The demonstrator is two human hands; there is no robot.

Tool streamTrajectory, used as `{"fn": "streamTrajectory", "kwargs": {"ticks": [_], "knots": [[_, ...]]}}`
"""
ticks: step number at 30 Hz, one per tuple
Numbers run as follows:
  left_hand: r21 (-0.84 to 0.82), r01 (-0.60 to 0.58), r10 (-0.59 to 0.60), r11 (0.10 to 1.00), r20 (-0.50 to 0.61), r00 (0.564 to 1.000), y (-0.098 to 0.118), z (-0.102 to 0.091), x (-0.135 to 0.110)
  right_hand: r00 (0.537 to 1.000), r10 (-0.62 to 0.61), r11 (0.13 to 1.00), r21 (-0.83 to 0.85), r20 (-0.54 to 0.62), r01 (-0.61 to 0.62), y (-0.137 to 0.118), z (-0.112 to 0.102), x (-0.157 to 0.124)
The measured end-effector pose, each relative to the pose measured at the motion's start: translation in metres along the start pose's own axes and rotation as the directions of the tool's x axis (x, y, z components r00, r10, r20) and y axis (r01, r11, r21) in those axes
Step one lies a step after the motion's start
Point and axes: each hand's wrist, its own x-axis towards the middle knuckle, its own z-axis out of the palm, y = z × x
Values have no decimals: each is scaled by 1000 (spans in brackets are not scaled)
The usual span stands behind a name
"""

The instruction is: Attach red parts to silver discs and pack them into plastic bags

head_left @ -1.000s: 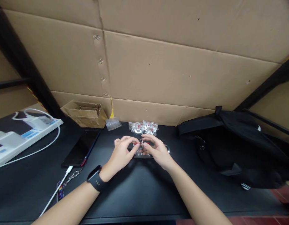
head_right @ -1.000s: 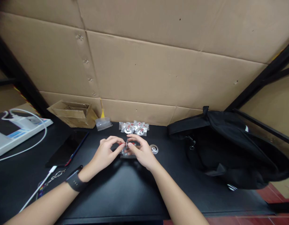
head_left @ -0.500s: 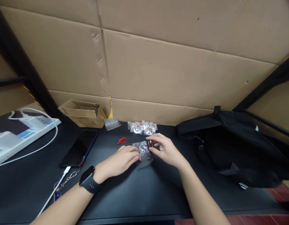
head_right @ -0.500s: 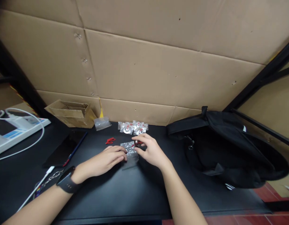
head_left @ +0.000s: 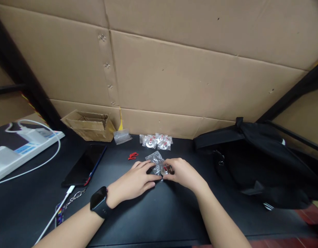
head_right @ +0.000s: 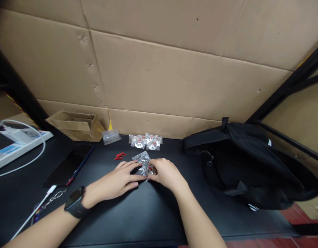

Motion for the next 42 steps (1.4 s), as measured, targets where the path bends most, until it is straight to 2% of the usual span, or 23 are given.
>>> {"fn": "streamTrajectory", "kwargs": {"ticks": [3, 6, 9, 15, 20, 25, 27, 31, 37, 42], "knots": [[-1, 10, -10, 1000, 13, 1000, 0, -1, 0, 999, -33, 997, 66, -25, 35, 4, 3, 3], [-4, 24, -24, 1000, 20, 1000, 1, -2, 0, 996, -83, 989, 126, 12, 81, 10, 3, 3], [-16, 21, -21, 1000, 37, 999, 1, -4, 0, 997, -78, 985, 155, 13, 75, 12, 6, 6], [-66, -11, 13, 998, 42, 999, 0, -6, -1, 987, -29, 999, -41, -156, 22, 7, 17, 17], [-103, -21, 27, 994, 50, 998, -2, -7, -2, 967, -34, 995, -94, -251, 11, 3, 31, 26], [-140, -35, 39, 989, 26, 999, -7, -9, -5, 940, 112, 985, -91, -324, -149, 2, 39, 35], [-137, -20, 21, 990, 8, 1000, -9, -10, -5, 947, 87, 992, -63, -309, -112, 4, 38, 36], [-136, -4, -2, 991, -44, 999, -13, -14, -4, 970, -58, 998, 8, -234, 62, 6, 35, 31], [-106, 46, -58, 993, -108, 993, -17, -21, -3, 976, -131, 962, 217, -177, 168, 9, 26, 28], [-118, 111, -130, 987, -172, 977, -17, -17, 0, 968, -154, 959, 207, -197, 194, 16, 17, 24]]}}
